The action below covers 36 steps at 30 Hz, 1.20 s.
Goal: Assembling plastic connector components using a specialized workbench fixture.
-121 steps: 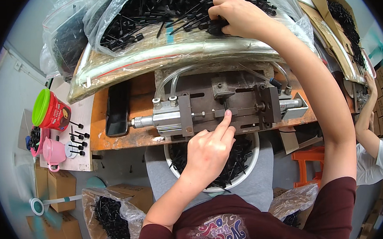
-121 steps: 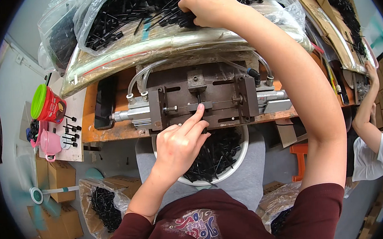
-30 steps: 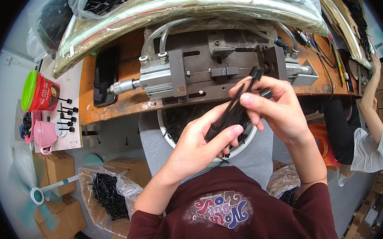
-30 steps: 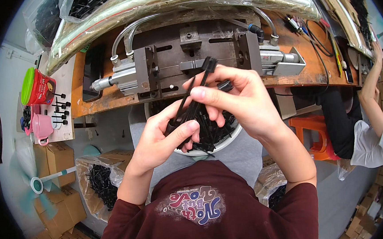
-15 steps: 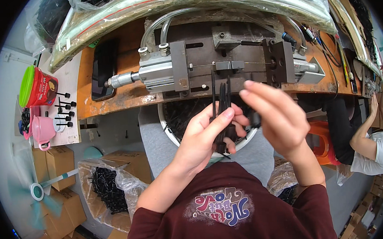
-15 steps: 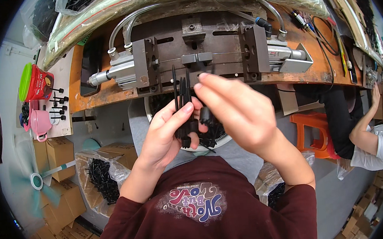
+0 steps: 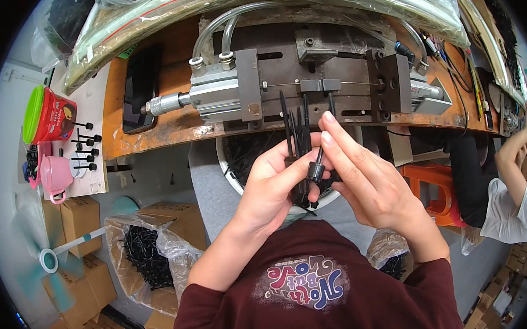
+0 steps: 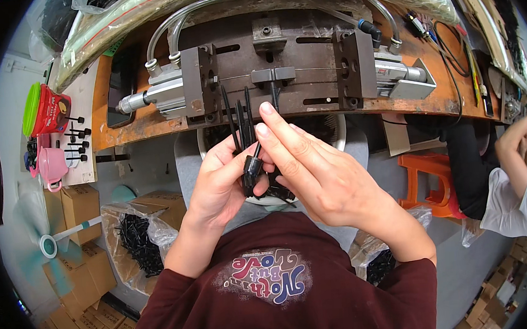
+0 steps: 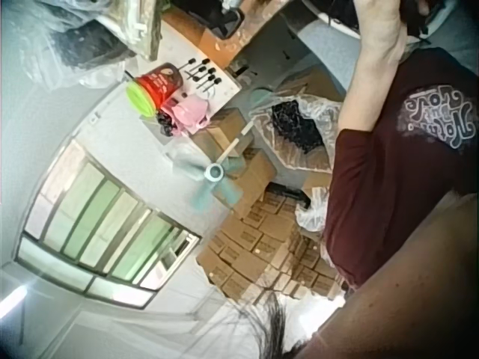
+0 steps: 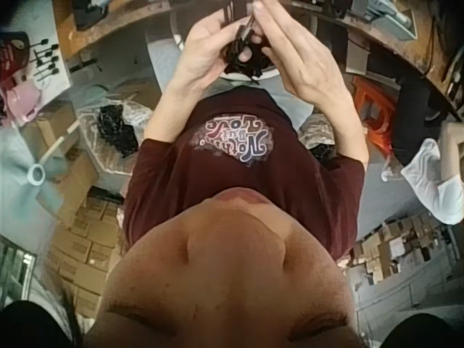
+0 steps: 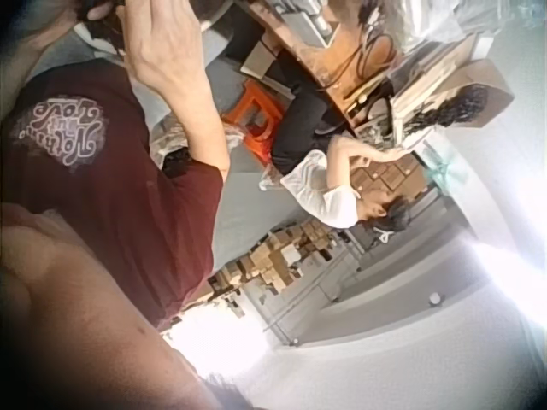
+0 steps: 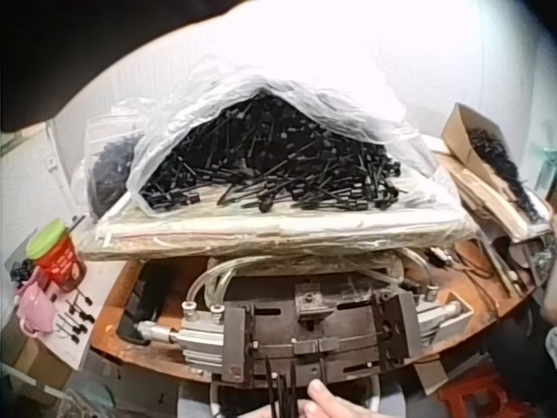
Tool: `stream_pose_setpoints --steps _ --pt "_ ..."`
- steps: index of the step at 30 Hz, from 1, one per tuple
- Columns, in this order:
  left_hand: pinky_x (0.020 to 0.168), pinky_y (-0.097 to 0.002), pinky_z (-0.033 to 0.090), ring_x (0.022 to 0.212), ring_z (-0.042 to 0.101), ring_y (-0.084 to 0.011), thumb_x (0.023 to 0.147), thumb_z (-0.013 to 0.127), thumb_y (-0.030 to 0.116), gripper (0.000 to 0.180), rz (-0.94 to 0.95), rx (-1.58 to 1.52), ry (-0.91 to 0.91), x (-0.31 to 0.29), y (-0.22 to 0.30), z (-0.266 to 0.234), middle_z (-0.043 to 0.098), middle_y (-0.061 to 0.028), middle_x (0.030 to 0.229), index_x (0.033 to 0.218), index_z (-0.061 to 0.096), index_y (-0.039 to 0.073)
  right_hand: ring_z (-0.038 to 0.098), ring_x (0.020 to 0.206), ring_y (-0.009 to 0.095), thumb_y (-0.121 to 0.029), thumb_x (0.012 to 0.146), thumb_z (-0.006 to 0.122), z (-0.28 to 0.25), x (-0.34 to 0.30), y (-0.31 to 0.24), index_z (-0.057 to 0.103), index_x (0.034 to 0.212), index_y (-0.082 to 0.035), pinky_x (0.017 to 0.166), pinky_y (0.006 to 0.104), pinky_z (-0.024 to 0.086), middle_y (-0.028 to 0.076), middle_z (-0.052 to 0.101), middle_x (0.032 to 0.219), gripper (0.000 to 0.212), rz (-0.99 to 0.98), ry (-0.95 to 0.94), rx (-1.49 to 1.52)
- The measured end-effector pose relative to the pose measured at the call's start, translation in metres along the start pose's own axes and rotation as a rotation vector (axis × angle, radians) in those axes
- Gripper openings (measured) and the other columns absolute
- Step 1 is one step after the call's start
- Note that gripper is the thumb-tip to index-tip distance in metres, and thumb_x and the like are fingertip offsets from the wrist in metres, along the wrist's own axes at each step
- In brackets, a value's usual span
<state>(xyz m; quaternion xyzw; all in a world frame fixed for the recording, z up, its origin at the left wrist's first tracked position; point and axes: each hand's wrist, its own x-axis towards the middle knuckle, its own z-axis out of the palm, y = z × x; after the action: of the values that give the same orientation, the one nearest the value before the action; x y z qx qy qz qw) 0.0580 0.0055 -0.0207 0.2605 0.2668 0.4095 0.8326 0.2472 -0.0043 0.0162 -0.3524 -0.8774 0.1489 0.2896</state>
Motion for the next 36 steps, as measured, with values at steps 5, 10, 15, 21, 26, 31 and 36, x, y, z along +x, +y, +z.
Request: stream_pose_setpoints --steps 5,10,15,21,26,31,36 --pt "0.056 -0.0221 0.05 0.079 0.062 -0.0085 0.099 0.058 0.019 0.028 -0.032 -0.063 0.054 0.0 0.003 0.001 0.065 -0.0047 0.092 0.12 0.06 0.001 0.062 0.11 0.037 -0.001 0.073 0.074 0.002 -0.001 0.007 0.056 0.124 0.009 0.092 0.0394 0.054 0.029 0.048 0.138 0.055 -0.045 0.058 -0.077" --pt "0.054 -0.0229 0.05 0.078 0.062 -0.0094 0.099 0.056 0.022 0.028 0.012 0.068 0.044 -0.001 0.007 0.004 0.065 -0.0051 0.091 0.117 0.06 0.0 0.068 0.099 0.032 0.002 0.07 0.076 0.0 -0.002 0.015 0.067 0.107 0.008 0.082 0.0371 0.059 0.027 0.053 0.134 0.039 -0.041 0.22 0.017" --pt "0.051 -0.0255 0.05 0.077 0.064 -0.0134 0.102 0.052 0.024 0.027 0.059 0.101 0.159 -0.009 0.008 0.005 0.064 -0.0079 0.089 0.113 0.058 0.0 0.062 0.111 0.028 -0.002 0.073 0.078 0.004 -0.002 0.021 0.07 0.113 -0.006 0.081 0.0348 0.06 0.019 0.055 0.132 0.04 0.142 0.253 0.037" --pt "0.05 -0.024 0.05 0.074 0.063 -0.0135 0.103 0.048 0.028 0.028 0.143 0.217 0.156 -0.017 0.008 0.004 0.063 -0.0079 0.089 0.106 0.058 0.002 0.069 0.092 0.024 -0.005 0.074 0.076 0.021 0.01 0.025 0.069 0.106 -0.003 0.073 0.0303 0.058 0.016 0.061 0.128 0.033 0.104 0.18 -0.237" --pt "0.053 -0.0215 0.05 0.075 0.062 -0.0107 0.102 0.052 0.029 0.029 0.184 0.216 0.12 -0.021 0.006 0.005 0.061 -0.003 0.088 0.105 0.061 0.002 0.065 0.062 0.017 -0.007 0.075 0.072 0.015 0.021 0.022 0.069 0.1 -0.001 0.057 0.0282 0.053 0.014 0.064 0.124 0.026 0.102 0.093 -0.47" --pt "0.054 -0.0192 0.048 0.074 0.06 -0.0064 0.101 0.054 0.03 0.03 0.227 0.264 0.177 -0.022 0.008 0.005 0.061 -0.0002 0.084 0.106 0.064 0.002 0.065 0.06 0.018 -0.009 0.074 0.076 0.01 0.025 0.016 0.07 0.098 -0.004 0.056 0.0287 0.052 0.008 0.065 0.125 0.025 0.166 0.048 -0.47" --pt "0.055 -0.0172 0.046 0.071 0.059 -0.0034 0.1 0.057 0.029 0.03 0.266 0.325 0.242 -0.02 0.008 0.006 0.064 0.0005 0.084 0.111 0.067 0.002 0.066 0.066 0.019 -0.008 0.073 0.077 0.005 0.029 0.016 0.071 0.1 -0.004 0.058 0.0274 0.052 0.008 0.068 0.116 0.028 0.13 0.107 -0.384"
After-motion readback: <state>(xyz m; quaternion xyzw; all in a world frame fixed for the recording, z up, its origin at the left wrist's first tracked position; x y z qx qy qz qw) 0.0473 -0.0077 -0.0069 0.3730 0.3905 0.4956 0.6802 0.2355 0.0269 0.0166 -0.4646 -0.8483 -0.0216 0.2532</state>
